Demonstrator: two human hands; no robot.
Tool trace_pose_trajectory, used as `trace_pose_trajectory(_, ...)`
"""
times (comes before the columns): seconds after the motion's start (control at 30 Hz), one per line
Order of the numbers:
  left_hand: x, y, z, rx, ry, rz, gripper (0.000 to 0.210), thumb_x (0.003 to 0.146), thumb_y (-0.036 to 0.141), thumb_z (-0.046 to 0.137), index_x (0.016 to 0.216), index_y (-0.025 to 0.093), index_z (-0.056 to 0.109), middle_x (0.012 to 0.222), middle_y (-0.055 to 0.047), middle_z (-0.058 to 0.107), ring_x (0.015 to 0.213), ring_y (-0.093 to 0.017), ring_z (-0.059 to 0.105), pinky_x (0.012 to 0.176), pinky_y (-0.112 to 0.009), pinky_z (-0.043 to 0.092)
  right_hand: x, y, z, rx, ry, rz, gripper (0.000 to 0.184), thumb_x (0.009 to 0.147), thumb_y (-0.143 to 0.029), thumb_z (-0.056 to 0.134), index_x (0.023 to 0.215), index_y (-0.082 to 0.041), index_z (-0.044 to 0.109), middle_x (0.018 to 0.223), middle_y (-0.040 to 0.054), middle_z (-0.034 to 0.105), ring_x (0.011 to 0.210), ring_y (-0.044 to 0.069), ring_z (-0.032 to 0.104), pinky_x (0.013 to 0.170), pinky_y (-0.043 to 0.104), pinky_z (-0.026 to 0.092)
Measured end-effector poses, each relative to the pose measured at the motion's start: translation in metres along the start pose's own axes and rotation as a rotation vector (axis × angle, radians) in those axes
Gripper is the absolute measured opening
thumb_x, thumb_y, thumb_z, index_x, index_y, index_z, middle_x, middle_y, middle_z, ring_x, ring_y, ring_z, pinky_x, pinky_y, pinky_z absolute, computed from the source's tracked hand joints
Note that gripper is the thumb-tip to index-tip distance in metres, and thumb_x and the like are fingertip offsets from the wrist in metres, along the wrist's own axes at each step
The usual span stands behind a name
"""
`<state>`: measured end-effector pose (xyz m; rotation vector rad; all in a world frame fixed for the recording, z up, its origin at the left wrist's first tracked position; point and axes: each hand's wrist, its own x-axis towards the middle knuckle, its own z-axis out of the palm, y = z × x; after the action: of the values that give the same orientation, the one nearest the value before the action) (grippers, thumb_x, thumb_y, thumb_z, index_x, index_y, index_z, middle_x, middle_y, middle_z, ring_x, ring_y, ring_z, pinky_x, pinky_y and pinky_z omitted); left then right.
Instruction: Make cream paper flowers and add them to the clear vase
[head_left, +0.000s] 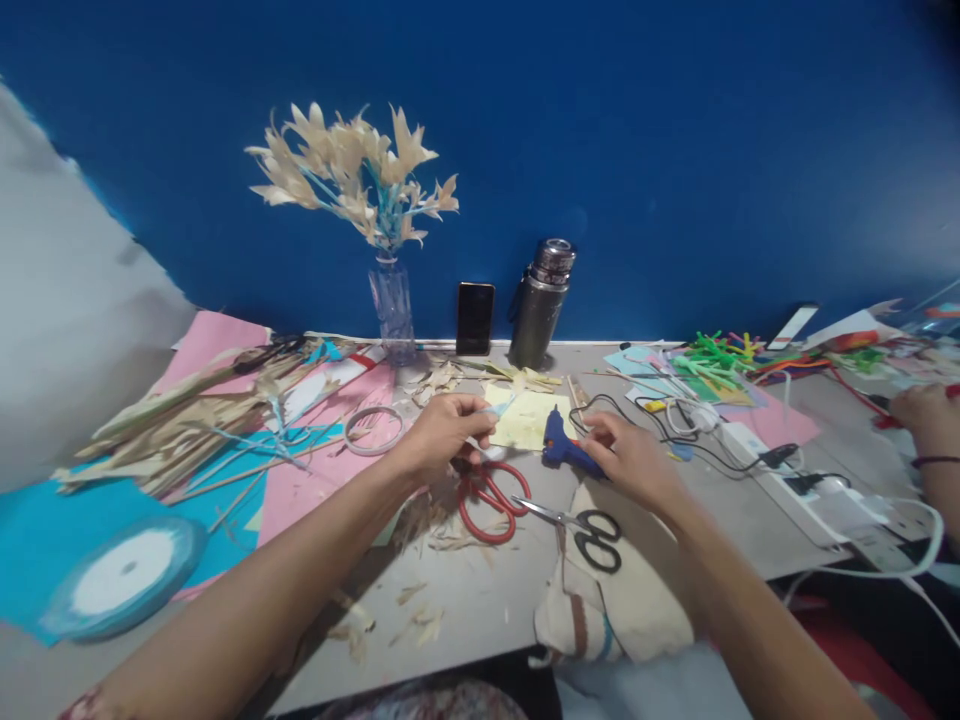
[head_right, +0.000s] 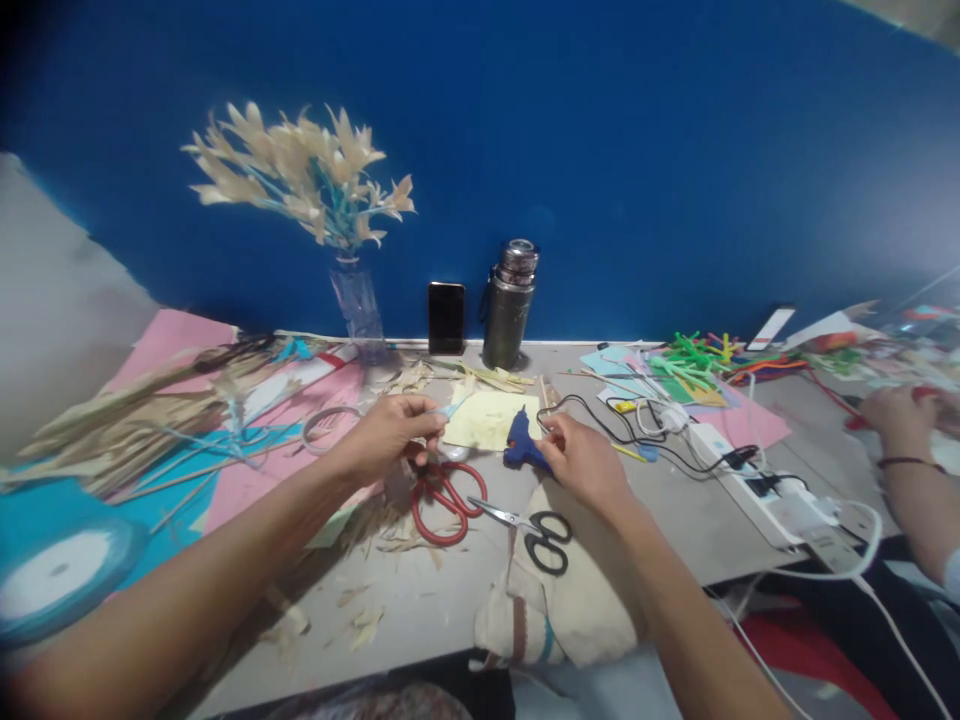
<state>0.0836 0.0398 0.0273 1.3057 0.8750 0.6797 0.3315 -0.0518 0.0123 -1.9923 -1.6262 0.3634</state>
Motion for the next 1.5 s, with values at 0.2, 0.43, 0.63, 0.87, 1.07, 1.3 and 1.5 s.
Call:
trace_pose_trajectory(0.2, 0.025, -0.017, -0.018, 0.082, 0.091, -0.004, 0.019, 0.07, 0.03, 0.073, 0.071, 0.014, 0.063, 0.068, -0.003, 0.065, 0.058, -0.011, 0.056, 0.052, -0.021, 0.042, 0.0, 0.019, 0.007, -0.479, -0.209, -0.123, 0.024, 0.081, -0.027, 0.066, 0.104, -0.018, 0.068, 0.102, 0.0126, 0.071, 0.098, 0.028, 0.061, 0.076, 0.031, 0.037)
trace_pose_trajectory(0.43, 0.057, -0.019, -0.013, 0.086, 0.01, -0.143, 0.014, 0.076, 0.022, 0.071, 0.074, 0.012, 0.062, 0.069, -0.005, 0.068, 0.051, -0.008, 0.055, 0.048, -0.019, 0.039, 0.003, 0.015, 0.013, -0.5, -0.207, -0.067, 0.037, 0.08, -0.025, 0.066, 0.116, -0.017, 0.063, 0.102, 0.014, 0.071, 0.096, 0.029, 0.062, 0.075, 0.031, 0.036)
trace_pose_trajectory(0.63, 0.076, -0.027, -0.011, 0.203, 0.051, -0.241, 0.008, 0.082, 0.016, 0.063, 0.075, 0.013, 0.06, 0.047, 0.0, 0.059, 0.035, -0.009, 0.043, 0.038, -0.019, 0.026, 0.005, 0.047, 0.007, 0.034, -0.07, -0.083, 0.031, 0.088, -0.032, 0.051, 0.111, -0.017, 0.066, 0.101, 0.0103, 0.07, 0.09, 0.026, 0.061, 0.078, 0.033, 0.042)
trace_pose_trajectory(0.87, 0.075, -0.027, -0.013, 0.202, 0.079, -0.23, 0.007, 0.081, 0.018, 0.063, 0.077, 0.012, 0.062, 0.048, 0.0, 0.059, 0.032, -0.006, 0.034, 0.038, -0.021, 0.023, 0.008, 0.082, -0.018, 0.778, 0.474, 0.188, 0.028, 0.079, -0.05, 0.065, 0.079, -0.022, 0.061, 0.069, -0.0012, 0.055, 0.065, 0.016, 0.052, 0.065, 0.03, 0.044)
trace_pose_trajectory(1.07, 0.051, -0.012, -0.011, 0.177, 0.124, -0.099, 0.012, 0.08, 0.019, 0.058, 0.069, 0.014, 0.06, 0.041, 0.005, 0.047, 0.035, -0.005, 0.034, 0.041, -0.019, 0.022, 0.003, 0.044, -0.011, 0.846, 0.075, 0.072, 0.033, 0.071, -0.045, 0.078, 0.09, -0.019, 0.07, 0.076, 0.0019, 0.065, 0.069, 0.017, 0.057, 0.065, 0.029, 0.047)
trace_pose_trajectory(1.3, 0.025, -0.005, -0.007, 0.324, 0.228, 0.074, 0.013, 0.075, 0.02, 0.056, 0.063, 0.016, 0.057, 0.036, 0.007, 0.042, 0.032, -0.007, 0.035, 0.04, -0.02, 0.024, 0.01, -0.017, -0.003, 0.357, -0.035, -0.226, 0.037, 0.085, -0.048, 0.061, 0.094, -0.014, 0.073, 0.08, 0.0045, 0.07, 0.072, 0.02, 0.061, 0.065, 0.029, 0.047)
trace_pose_trajectory(1.5, 0.022, -0.002, -0.008, 0.35, 0.262, 0.089, 0.012, 0.073, 0.018, 0.054, 0.062, 0.016, 0.058, 0.037, 0.007, 0.044, 0.033, -0.008, 0.04, 0.041, -0.02, 0.027, 0.011, -0.031, 0.012, 0.259, 0.058, -0.378, 0.029, 0.09, -0.04, 0.057, 0.1, -0.016, 0.07, 0.09, 0.006, 0.071, 0.08, 0.02, 0.064, 0.072, 0.029, 0.05)
